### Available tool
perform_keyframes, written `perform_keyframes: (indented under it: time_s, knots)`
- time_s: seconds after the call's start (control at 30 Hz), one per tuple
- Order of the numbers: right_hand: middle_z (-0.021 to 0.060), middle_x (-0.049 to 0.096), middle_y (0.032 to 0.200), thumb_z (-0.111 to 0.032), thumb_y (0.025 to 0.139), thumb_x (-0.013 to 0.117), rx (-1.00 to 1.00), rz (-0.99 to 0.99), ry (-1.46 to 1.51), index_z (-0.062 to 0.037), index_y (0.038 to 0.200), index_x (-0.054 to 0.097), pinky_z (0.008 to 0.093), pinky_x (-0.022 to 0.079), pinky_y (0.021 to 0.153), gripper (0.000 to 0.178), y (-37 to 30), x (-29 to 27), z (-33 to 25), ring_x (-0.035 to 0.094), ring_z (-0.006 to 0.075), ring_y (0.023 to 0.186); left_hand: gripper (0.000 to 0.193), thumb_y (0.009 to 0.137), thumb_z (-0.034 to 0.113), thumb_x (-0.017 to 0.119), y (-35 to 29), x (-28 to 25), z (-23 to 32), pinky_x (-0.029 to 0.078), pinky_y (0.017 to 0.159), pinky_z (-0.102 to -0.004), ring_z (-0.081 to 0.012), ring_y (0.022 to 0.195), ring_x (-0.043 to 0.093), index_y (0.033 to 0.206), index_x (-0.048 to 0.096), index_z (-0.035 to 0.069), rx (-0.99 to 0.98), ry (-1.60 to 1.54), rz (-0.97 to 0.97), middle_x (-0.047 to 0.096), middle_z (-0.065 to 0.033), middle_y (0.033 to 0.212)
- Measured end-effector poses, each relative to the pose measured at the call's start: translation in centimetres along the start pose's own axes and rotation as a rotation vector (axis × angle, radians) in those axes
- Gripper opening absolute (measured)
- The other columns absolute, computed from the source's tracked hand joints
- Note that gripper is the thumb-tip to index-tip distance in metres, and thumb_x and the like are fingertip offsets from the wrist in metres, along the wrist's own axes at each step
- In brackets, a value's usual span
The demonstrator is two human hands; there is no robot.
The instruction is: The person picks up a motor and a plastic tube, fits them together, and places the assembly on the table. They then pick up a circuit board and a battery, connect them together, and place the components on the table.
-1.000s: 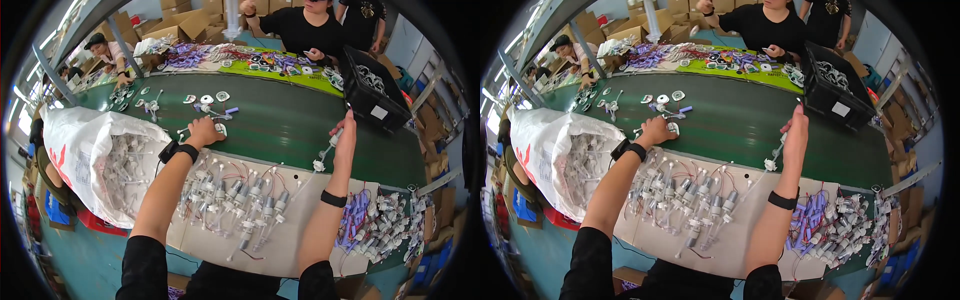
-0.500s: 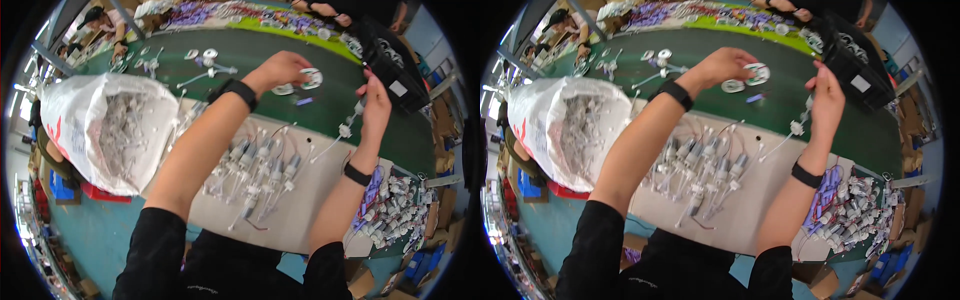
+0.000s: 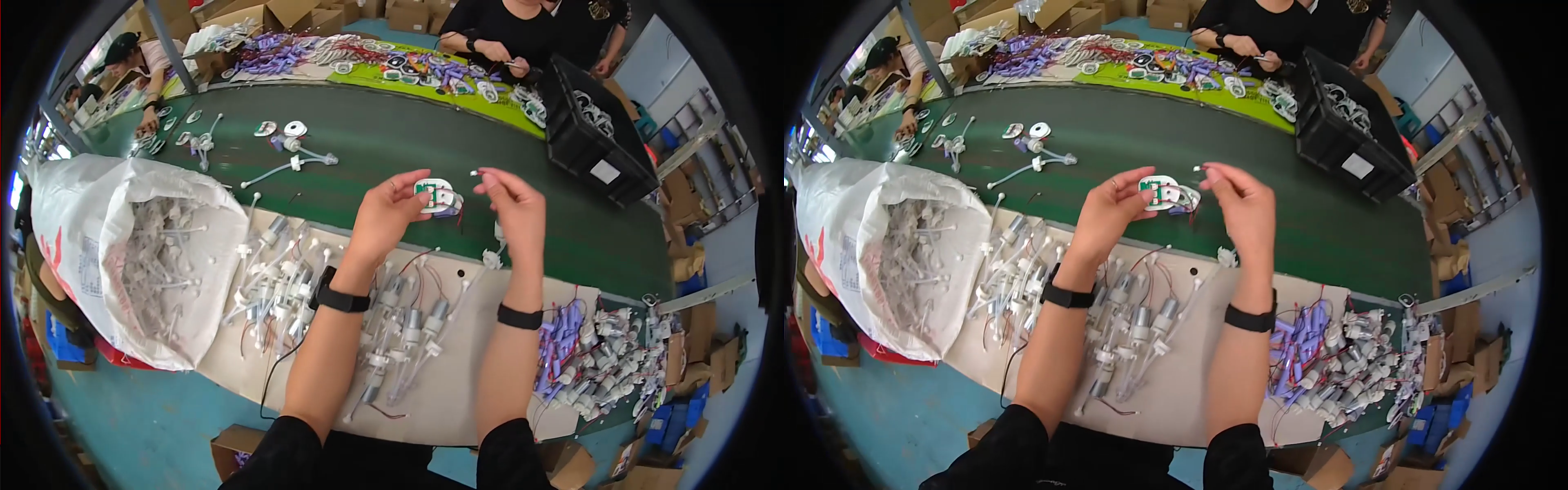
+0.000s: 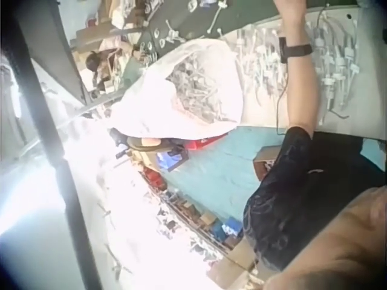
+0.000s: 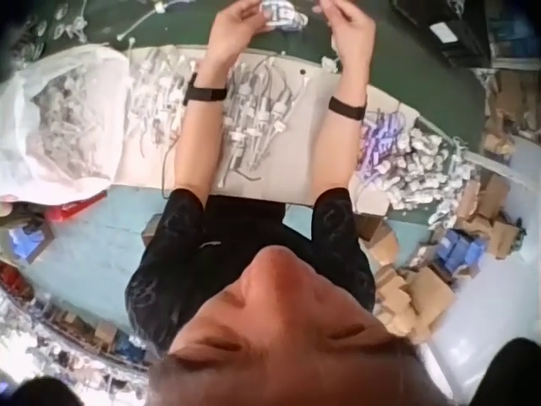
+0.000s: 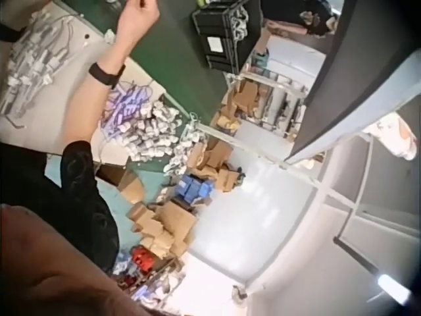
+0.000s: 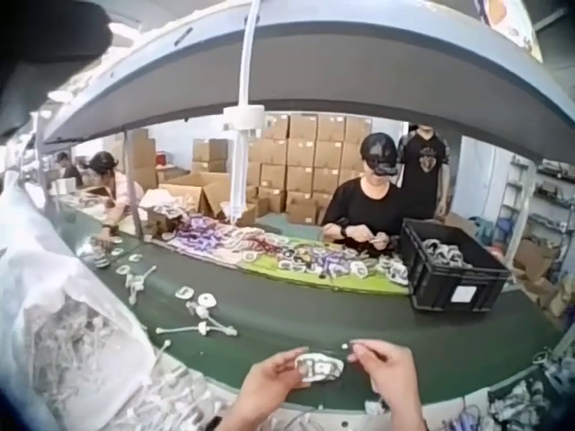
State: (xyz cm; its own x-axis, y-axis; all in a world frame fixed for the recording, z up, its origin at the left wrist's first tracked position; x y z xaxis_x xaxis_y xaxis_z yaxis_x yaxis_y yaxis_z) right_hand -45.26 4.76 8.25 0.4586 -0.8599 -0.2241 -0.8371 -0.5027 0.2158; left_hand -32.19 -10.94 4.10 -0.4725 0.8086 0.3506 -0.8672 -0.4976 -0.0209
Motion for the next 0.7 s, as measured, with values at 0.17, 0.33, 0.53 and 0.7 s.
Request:
perform_keyframes:
  time_s: [0.17,0.33,0.53,0.7]
  knots:
    - [0.0019,0.073,0.088,-0.014,0.094,0.068,0.033,-0.057,0.03,-0.0041,0.109,0.074,0.0198,0.044,0.065,0.018,0.2,1.5,0.0,0.059,0.0048,0.077,0.03,0.096,0.001,0.06,0.4,-0.1,-0.7,0.056,0.08,-0.0238,-0.0086,0.093,0.064,0.126,0.064,0.002,0.087,0.054,-0.051,0.069,-0.0051,0.107]
    - [0.0027,0.072,0.092,-0.007,0.092,0.069,-0.052,-0.095,0.036,-0.0025,0.107,0.075,0.0196,0.045,0.069,0.016,0.2,2.9,-0.8,0.06,0.0061,0.079,0.022,0.096,0.003,0.06,0.8,-0.4,-0.8,0.054,0.081,-0.0249,-0.0084,0.094,0.063,0.117,0.068,-0.001,0.155,0.093,-0.04,0.07,-0.0042,0.104]
    - [0.0016,0.069,0.093,-0.004,0.091,0.07,-0.131,-0.18,-0.053,0.0004,0.103,0.075,0.0205,0.046,0.072,0.014,-0.4,4.0,-1.5,0.06,0.0073,0.083,0.024,0.096,0.017,0.068,0.6,-0.4,-0.2,0.053,0.078,-0.0229,-0.0074,0.087,0.063,0.106,0.069,-0.004,0.039,0.045,0.078,0.07,-0.0046,0.097]
    - [0.0021,0.068,0.092,-0.003,0.088,0.072,-0.002,-0.188,0.057,0.0011,0.102,0.073,0.0204,0.046,0.067,0.014,-0.6,5.4,-1.2,0.059,0.0056,0.078,0.026,0.095,0.021,0.07,0.8,-1.3,-1.0,0.053,0.074,-0.0226,-0.0068,0.08,0.063,0.103,0.069,-0.003,0.066,0.121,0.082,0.07,-0.0036,0.091]
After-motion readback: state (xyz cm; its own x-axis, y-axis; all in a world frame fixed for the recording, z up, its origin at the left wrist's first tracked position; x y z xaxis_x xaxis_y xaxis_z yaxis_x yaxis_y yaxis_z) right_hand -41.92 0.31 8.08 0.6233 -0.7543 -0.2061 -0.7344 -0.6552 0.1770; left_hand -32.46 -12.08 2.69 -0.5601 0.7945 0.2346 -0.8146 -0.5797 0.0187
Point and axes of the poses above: each hand's wrist, its own y-axis towards the middle knuckle, its own x-axis out of the palm, z = x × y, the point moved 6 cm from there along y, towards the middle knuckle
